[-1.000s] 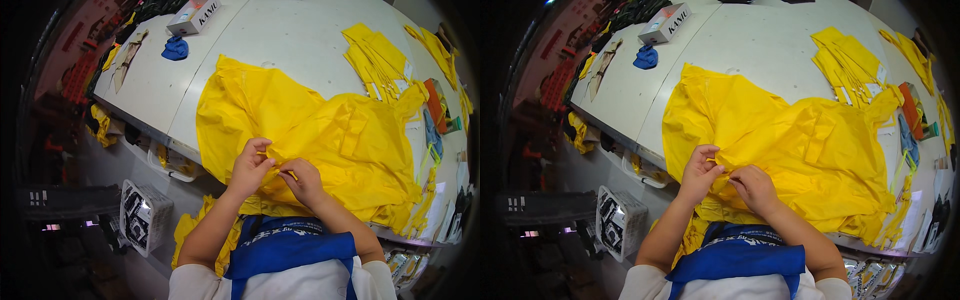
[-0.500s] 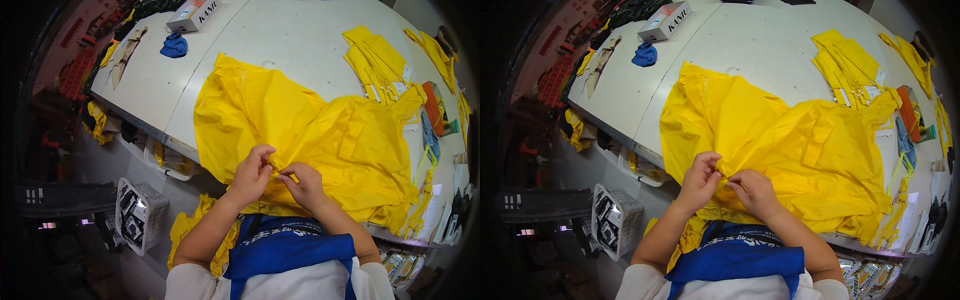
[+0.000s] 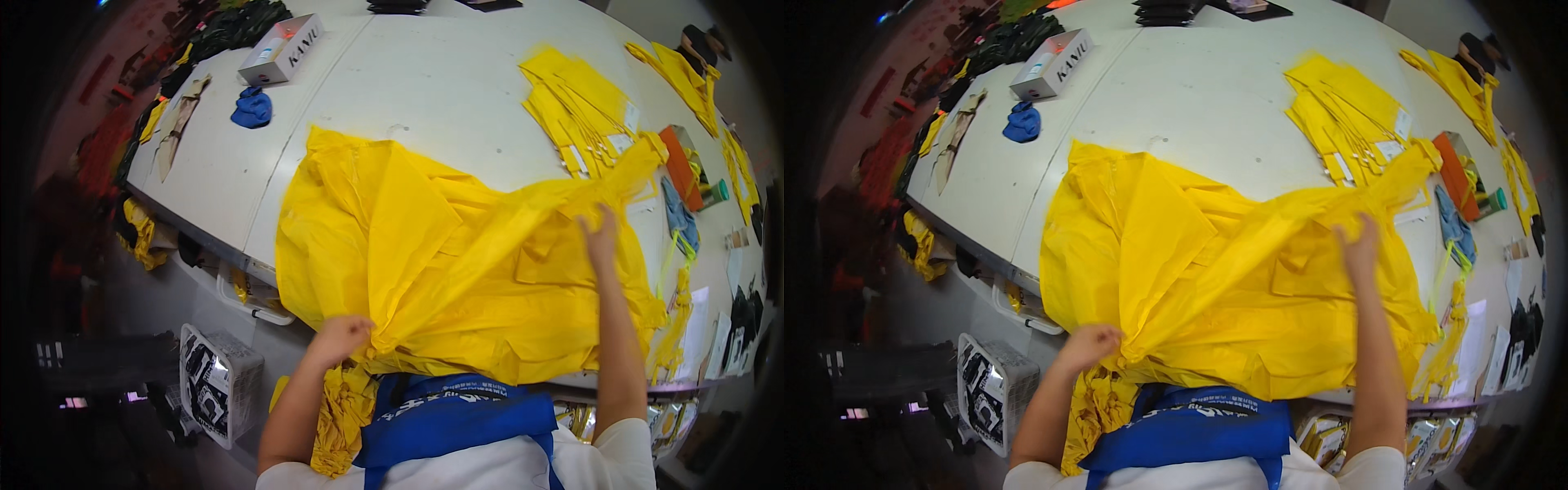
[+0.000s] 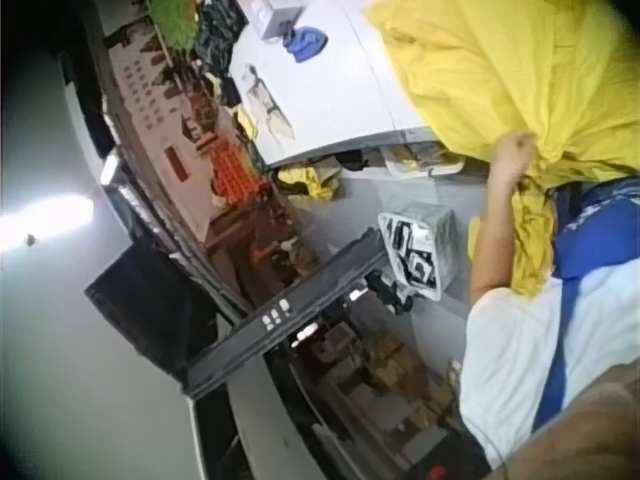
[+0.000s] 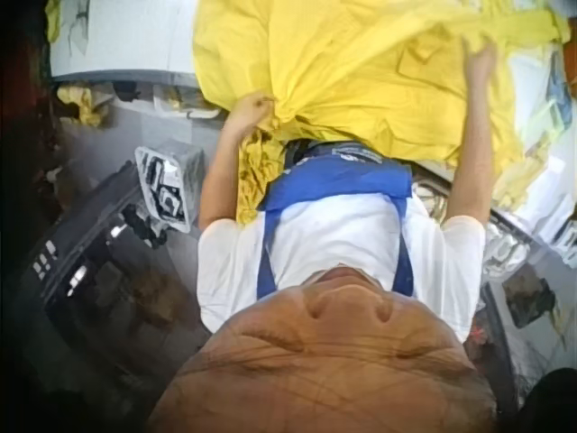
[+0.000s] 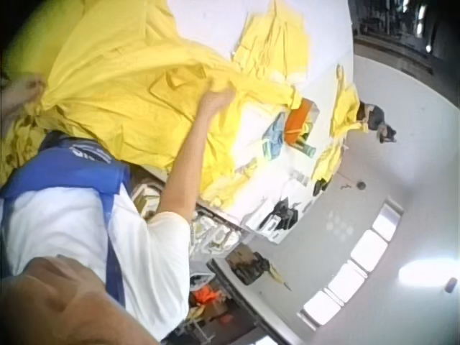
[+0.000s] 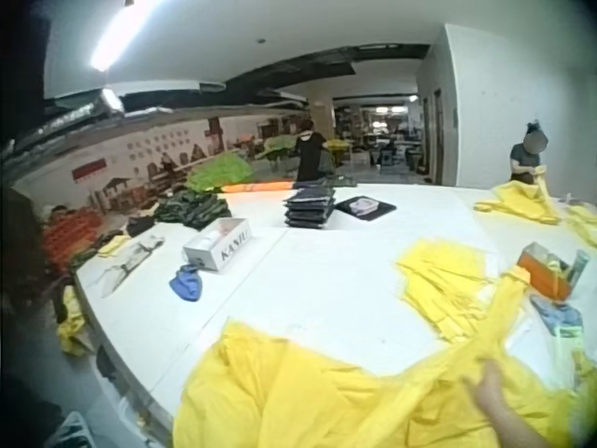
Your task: The person folds a yellow garment on a white table, smooths it, and uses scissors to trim loose threads. They repeat this process with another yellow garment, folding and trimming threads before placing the finished items on the table.
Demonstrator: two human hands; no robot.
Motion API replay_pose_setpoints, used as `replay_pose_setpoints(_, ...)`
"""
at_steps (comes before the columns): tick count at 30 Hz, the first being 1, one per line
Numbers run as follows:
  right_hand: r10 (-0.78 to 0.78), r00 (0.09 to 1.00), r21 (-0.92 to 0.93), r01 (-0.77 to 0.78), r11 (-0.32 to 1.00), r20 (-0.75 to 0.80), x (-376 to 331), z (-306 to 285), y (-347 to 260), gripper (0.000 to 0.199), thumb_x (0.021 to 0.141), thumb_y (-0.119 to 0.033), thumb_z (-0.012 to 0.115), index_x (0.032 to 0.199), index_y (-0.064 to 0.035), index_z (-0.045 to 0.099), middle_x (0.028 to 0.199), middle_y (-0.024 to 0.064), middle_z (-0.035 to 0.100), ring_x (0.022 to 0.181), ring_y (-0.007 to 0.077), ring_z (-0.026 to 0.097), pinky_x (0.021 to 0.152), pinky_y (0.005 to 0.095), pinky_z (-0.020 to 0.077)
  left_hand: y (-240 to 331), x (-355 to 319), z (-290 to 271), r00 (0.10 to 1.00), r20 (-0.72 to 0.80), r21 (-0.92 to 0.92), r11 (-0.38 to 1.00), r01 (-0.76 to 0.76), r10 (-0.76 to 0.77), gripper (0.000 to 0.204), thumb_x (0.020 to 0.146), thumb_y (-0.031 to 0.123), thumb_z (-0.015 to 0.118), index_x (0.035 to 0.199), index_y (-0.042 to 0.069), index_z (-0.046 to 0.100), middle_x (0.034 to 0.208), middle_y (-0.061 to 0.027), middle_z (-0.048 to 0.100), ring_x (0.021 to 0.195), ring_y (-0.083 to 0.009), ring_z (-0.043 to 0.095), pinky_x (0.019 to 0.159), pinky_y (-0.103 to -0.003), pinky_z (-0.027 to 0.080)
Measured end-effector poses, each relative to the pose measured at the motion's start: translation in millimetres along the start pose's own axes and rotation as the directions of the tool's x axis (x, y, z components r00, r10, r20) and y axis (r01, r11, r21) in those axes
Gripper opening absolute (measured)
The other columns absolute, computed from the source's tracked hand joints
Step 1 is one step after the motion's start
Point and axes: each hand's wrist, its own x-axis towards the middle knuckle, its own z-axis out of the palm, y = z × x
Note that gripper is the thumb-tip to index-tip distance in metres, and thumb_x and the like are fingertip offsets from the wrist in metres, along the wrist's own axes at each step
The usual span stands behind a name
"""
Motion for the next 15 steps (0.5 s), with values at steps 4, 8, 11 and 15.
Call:
replay_pose_setpoints(4, 0.537, 0.842, -0.401, -0.473, 0.784, 0.058, 59, -28, 90, 0.09, 0.071, -0.063, 0.065, 0.124, 0.0072, 0.047, 0.12, 0.0254, 0.054, 0.114, 0.0374, 0.051, 0.097, 0.0415, 0.04, 25, 76, -39, 0.872, -0.464, 0.031, 0.987, -0.157, 0.153, 0.038, 0.082, 0.017, 0.064, 0.116, 0.001, 0.057, 0.09, -0.0115, 0.062, 0.077, -0.0173, 0.06, 0.067, -0.029, 0.049)
replay_pose_setpoints(8, 0.727, 0.646, -0.081, -0.732, 0.676, 0.233, 71, 17, 177, 0.085, 0.073, -0.062, 0.064, 0.125, 0.0047, 0.047, 0.113, 0.0177, 0.06, 0.101, 0.0281, 0.058, 0.086, 0.0357, 0.045, 37, 186, 1, 0.733, -0.656, 0.202, 0.977, -0.062, 0.182, 0.06, 0.079, 0.024, 0.069, 0.129, 0.001, 0.044, 0.108, -0.0196, 0.06, 0.099, -0.0328, 0.058, 0.09, -0.039, 0.046)
replay_pose_setpoints(11, 0.717, 0.544, -0.029, -0.788, 0.615, 0.436, 75, -2, 143, 0.069, 0.079, -0.05, 0.063, 0.124, 0.0014, 0.05, 0.107, 0.0115, 0.062, 0.092, 0.0206, 0.059, 0.078, 0.0305, 0.0462, 113, 162, 39, 0.843, -0.423, 0.544, 0.837, -0.058, 0.333, 0.068, 0.078, 0.023, 0.069, 0.134, 0.001, 0.037, 0.115, -0.0211, 0.057, 0.105, -0.0344, 0.055, 0.095, -0.039, 0.043)
replay_pose_setpoints(15, 0.565, 0.669, 0.278, -0.729, 0.626, 0.482, 83, -15, 118, 0.042, 0.089, -0.029, 0.057, 0.12, -0.0011, 0.053, 0.105, 0.0075, 0.062, 0.09, 0.0169, 0.058, 0.076, 0.0275, 0.0458, 50, 180, 3, 0.884, -0.374, 0.004, 0.954, -0.299, 0.279, 0.056, 0.081, 0.016, 0.063, 0.131, 0.002, 0.043, 0.12, -0.0167, 0.055, 0.11, -0.0304, 0.052, 0.096, -0.037, 0.042)
